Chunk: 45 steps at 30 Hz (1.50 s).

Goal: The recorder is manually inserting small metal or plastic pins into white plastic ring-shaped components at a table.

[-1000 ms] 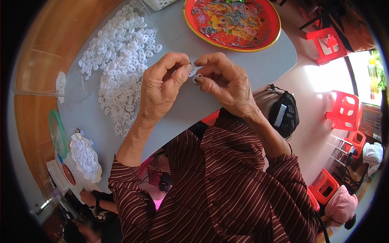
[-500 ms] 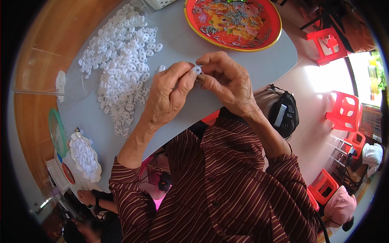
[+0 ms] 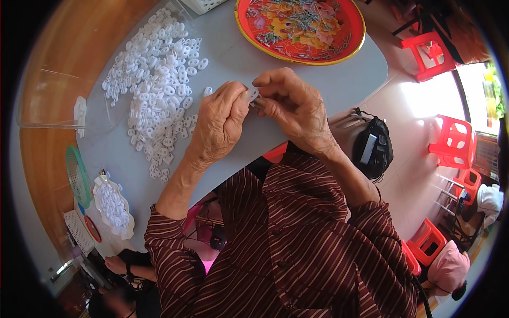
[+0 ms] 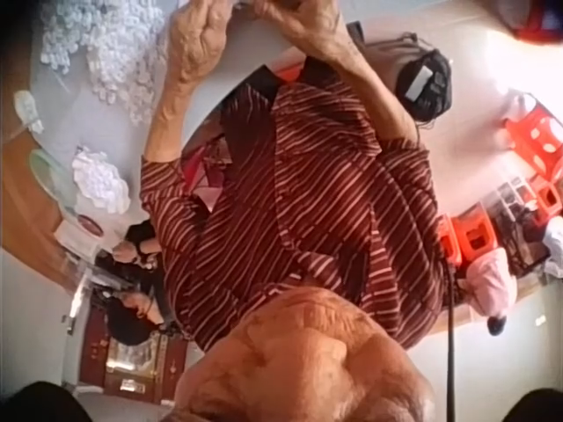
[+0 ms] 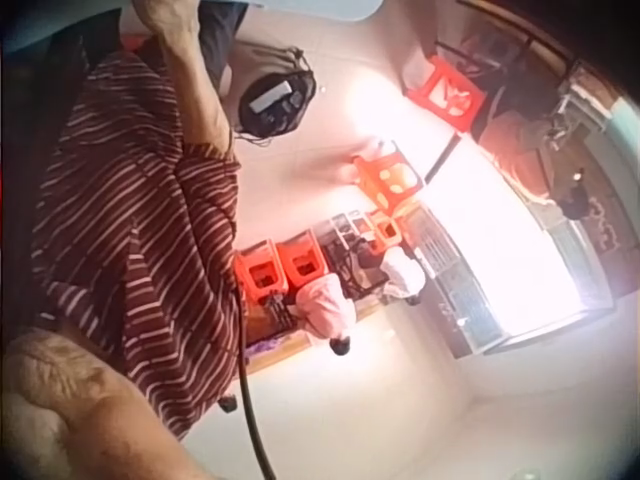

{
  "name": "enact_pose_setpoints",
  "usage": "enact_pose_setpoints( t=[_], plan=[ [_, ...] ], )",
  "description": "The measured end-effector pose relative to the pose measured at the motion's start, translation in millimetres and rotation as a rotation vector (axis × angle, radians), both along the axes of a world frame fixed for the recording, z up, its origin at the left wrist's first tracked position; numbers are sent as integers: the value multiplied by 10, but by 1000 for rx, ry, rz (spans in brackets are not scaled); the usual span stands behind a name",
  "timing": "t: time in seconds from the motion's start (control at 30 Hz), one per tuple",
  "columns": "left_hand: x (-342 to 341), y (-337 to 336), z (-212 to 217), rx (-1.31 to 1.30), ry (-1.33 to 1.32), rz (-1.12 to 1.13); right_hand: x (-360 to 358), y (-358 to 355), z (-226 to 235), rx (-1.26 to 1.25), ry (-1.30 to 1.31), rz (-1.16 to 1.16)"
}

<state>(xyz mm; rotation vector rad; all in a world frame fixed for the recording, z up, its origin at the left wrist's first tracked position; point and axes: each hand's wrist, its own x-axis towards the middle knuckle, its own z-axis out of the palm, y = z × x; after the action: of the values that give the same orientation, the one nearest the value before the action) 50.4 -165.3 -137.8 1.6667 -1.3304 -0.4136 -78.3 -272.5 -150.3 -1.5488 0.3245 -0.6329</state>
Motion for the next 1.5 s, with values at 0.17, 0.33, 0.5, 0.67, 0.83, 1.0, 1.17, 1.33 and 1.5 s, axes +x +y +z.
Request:
enact_pose_setpoints(
  t=[0.17, 0.33, 0.5, 0.67, 0.83, 1.0, 1.17, 1.33, 1.5],
  plan=[
    [-34, 16, 56, 17, 72, 26, -21, -13, 53, 37, 28, 8],
    [5, 13, 75, 29, 52, -15, -25, -10, 29, 43, 20, 12],
    [15, 1, 83, 9, 26, -32, -21, -12, 5, 39, 17, -10],
    [-61, 14, 15, -10, 107, 69, -22, 15, 47, 24, 29, -47],
    [-109, 0, -21, -57, 99, 102, -15, 21, 23, -13, 8, -77],
    [-138, 7, -19, -30, 110, 139, -15, 20, 14, -32, -3, -76],
    [-78, 2, -8, -60, 77, 59, -18, 32, 24, -19, 10, -64],
    [54, -31, 98, 33, 23, -59, -21, 15, 28, -22, 34, -34],
    [47, -9, 94, 50, 74, -62, -25, 2, 31, 45, 19, 16]
  ],
)
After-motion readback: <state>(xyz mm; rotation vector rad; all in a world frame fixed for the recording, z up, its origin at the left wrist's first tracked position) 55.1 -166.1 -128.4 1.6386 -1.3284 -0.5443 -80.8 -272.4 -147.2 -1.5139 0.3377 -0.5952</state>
